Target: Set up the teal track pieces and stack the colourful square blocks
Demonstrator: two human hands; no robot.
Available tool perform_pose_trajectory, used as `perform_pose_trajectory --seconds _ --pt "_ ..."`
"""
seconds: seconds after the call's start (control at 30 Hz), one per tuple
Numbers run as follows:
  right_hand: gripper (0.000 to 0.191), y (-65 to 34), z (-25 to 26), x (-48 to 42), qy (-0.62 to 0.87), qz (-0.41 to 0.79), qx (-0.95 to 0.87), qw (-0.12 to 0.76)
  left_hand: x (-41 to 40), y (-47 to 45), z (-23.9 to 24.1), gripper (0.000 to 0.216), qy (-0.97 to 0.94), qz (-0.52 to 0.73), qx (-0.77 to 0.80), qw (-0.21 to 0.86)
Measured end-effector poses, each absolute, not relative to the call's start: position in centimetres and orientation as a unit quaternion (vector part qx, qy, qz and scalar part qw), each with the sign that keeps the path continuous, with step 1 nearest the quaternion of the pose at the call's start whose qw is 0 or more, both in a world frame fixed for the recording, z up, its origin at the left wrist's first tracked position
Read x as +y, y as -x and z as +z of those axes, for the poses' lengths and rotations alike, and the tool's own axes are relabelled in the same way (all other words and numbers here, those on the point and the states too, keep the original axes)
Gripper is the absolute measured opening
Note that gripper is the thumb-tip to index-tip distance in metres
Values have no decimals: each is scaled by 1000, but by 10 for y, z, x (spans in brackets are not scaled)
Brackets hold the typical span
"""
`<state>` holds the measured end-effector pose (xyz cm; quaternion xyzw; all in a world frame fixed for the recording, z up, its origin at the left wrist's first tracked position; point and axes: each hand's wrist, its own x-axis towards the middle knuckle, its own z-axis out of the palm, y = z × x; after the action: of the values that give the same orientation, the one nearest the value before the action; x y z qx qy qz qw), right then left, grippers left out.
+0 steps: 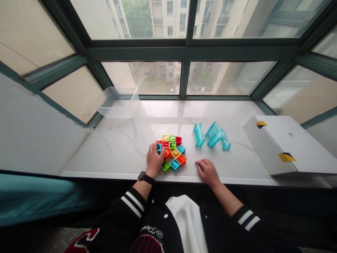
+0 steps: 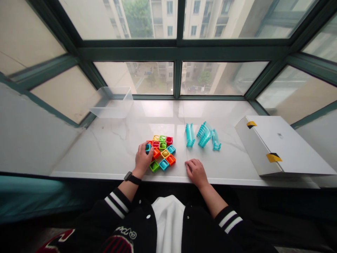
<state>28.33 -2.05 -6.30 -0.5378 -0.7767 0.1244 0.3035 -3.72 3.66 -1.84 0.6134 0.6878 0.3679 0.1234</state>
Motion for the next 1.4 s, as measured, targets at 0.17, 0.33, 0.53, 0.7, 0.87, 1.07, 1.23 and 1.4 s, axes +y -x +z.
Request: perform_pose_trajectory --seconds 0.17,0.33,0.53,0.7,0.87,1.07,1.23,1.4 --pt "22 -283 -63 -20 540 129 -776 299 26 28 -15 39 -610 369 680 171" --pt "23 -283 -62 -20 539 136 -774 302 12 24 -13 43 -613 374 662 217" --pt "27 -284 -65 -19 534 153 -771 312 -3 18 -16 49 -635 370 629 254" --pt "31 -285 -68 -17 535 163 -770 307 -5 28 -13 55 -661 357 611 251" --pt "34 -284 -68 -16 540 158 -770 300 -5 43 -1 53 -728 337 563 197" --pt "35 -283 -65 -17 545 150 -772 291 -6 40 8 55 -796 286 499 187" --pt "36 -283 -66 -17 549 140 -775 280 -2 33 7 55 -815 245 497 169" --pt "36 -283 -68 -17 551 117 -778 278 -3 27 6 50 -824 235 497 139"
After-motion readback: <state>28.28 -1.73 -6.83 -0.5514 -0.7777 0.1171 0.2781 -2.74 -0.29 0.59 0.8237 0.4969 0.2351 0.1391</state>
